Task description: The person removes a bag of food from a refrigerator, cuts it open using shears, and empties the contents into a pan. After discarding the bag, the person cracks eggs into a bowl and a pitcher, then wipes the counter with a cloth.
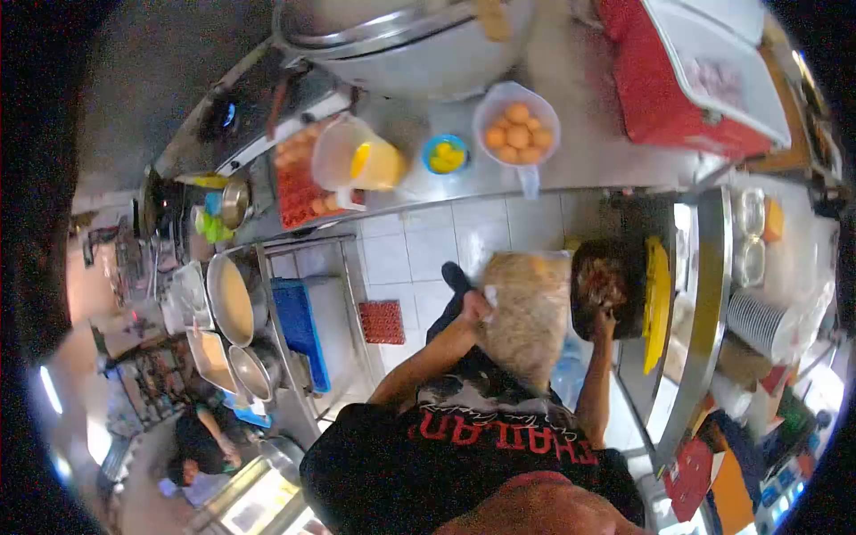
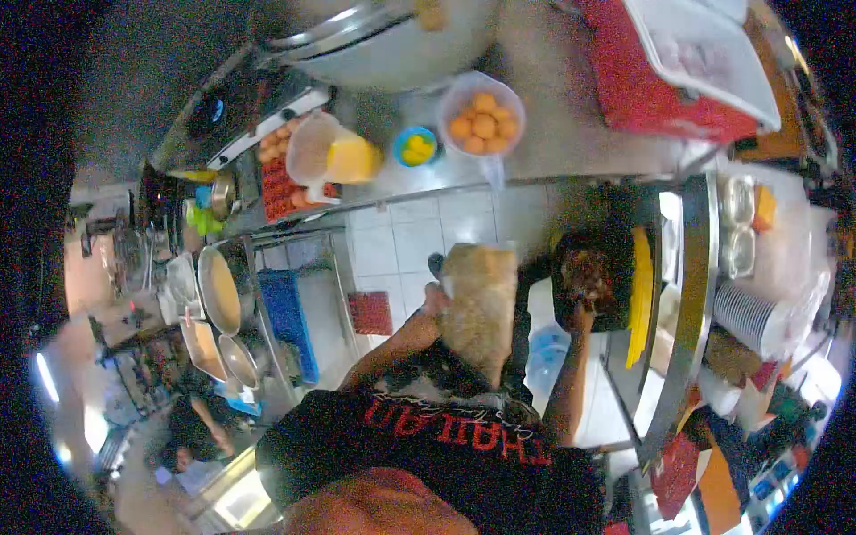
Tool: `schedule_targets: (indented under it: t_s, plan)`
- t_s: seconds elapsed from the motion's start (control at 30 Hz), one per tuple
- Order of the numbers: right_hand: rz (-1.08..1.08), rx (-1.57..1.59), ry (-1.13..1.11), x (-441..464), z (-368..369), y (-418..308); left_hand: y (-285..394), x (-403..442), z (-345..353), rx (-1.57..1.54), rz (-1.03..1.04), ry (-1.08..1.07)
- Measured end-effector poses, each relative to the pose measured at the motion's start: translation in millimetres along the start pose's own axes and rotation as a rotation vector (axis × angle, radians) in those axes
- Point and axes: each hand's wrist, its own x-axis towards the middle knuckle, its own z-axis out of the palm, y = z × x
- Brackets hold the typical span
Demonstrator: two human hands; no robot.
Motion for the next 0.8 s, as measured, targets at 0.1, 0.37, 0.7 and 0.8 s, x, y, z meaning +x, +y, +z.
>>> schedule_targets:
  t_s: [0.1,0.37,0.7,0.8]
  plan:
    - [0.309,0.859,-0.062,-98,120,-66,24,-33,-1,-0.011,0.217,0.051]
    - [-0.548,-0.556,-0.636,-258,397,-181,122,-166,-76,-0.172,0.802,0.109]
    - [-1.392,-1.085,-0.839,-393,806,-235,209,-285,-120,-0.254,1.301,0.192]
    - [-1.378,-0.841,-0.825,-389,900,-234,247,-280,-123,-0.254,1.342,0.176]
